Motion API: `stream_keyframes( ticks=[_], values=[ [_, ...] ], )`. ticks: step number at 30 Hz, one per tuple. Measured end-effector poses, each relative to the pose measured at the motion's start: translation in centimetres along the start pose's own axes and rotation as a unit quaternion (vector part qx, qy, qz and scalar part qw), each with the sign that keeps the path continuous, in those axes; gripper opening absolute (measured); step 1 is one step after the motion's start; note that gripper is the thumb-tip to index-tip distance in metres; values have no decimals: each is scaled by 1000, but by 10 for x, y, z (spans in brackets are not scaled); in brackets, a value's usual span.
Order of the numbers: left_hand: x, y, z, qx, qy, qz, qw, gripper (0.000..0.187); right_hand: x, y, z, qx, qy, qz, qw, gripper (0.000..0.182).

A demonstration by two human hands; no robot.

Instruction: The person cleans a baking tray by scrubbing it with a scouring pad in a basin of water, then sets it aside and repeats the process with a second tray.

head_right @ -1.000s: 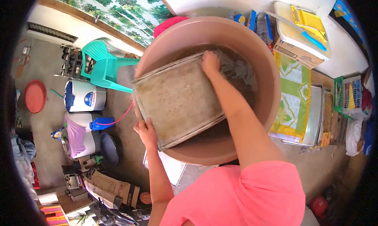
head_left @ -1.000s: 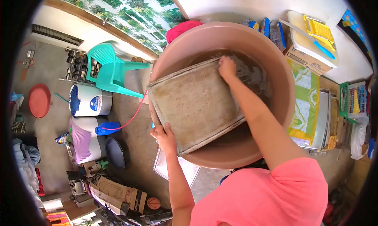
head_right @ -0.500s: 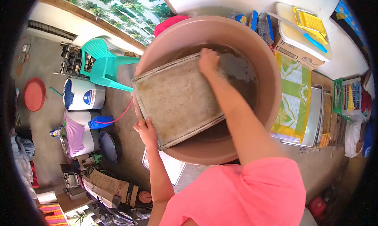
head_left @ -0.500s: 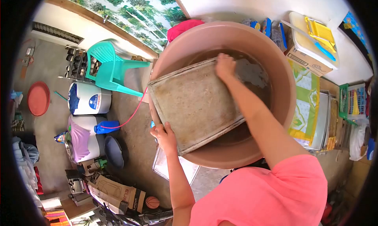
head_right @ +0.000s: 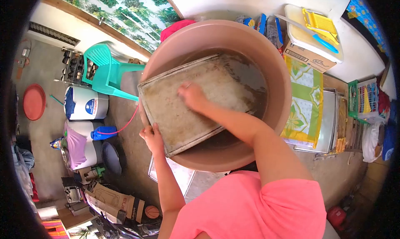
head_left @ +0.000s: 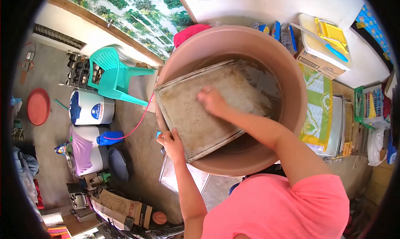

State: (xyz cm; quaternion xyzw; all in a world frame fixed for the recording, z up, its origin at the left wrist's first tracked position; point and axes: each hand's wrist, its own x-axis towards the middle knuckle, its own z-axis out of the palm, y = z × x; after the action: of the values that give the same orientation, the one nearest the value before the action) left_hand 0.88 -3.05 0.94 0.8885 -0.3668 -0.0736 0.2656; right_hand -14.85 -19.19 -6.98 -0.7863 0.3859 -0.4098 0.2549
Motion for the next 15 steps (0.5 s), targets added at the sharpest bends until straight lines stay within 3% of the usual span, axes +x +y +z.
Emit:
stream_keyframes(
  ticks=[1, 3, 5, 8, 9, 10, 11, 13, 15],
  values=[
    [0, -2, 0, 1, -1, -2, 1000, 36, 7, 36, -3, -46, 5, 60, 997, 11],
    [-2, -1, 0, 8, 0, -1, 1000, 36, 23, 104, -29, -88, 104, 238, 962, 15],
    [0, -2, 1, 12, 6, 3, 1000, 36, 19, 141, -49, -211, 202, 228, 929, 11],
    [1, -6, 6, 12, 16, 21, 1000, 35, 18, 100, -9, -65, 169, 245, 952, 10],
    [1, -8, 8, 9, 25, 30, 999, 34, 14, 61, 2, -55, 47, 187, 980, 9],
    [0, -10, 8, 6, 36, 38, 999, 32, 8, 25, 20, -21, 9, 121, 992, 8],
    [0, -11, 8, 12, 32, 41, 999, 32, 4, -16, 40, 57, 89, 56, 993, 3],
    [2, -12, 8, 23, 28, 50, 998, 31, 10, -73, 53, 144, 46, -48, 987, 6],
    [3, -11, 8, 30, 23, 43, 998, 30, 39, -80, 69, 127, 38, -52, 990, 5]
  ],
)
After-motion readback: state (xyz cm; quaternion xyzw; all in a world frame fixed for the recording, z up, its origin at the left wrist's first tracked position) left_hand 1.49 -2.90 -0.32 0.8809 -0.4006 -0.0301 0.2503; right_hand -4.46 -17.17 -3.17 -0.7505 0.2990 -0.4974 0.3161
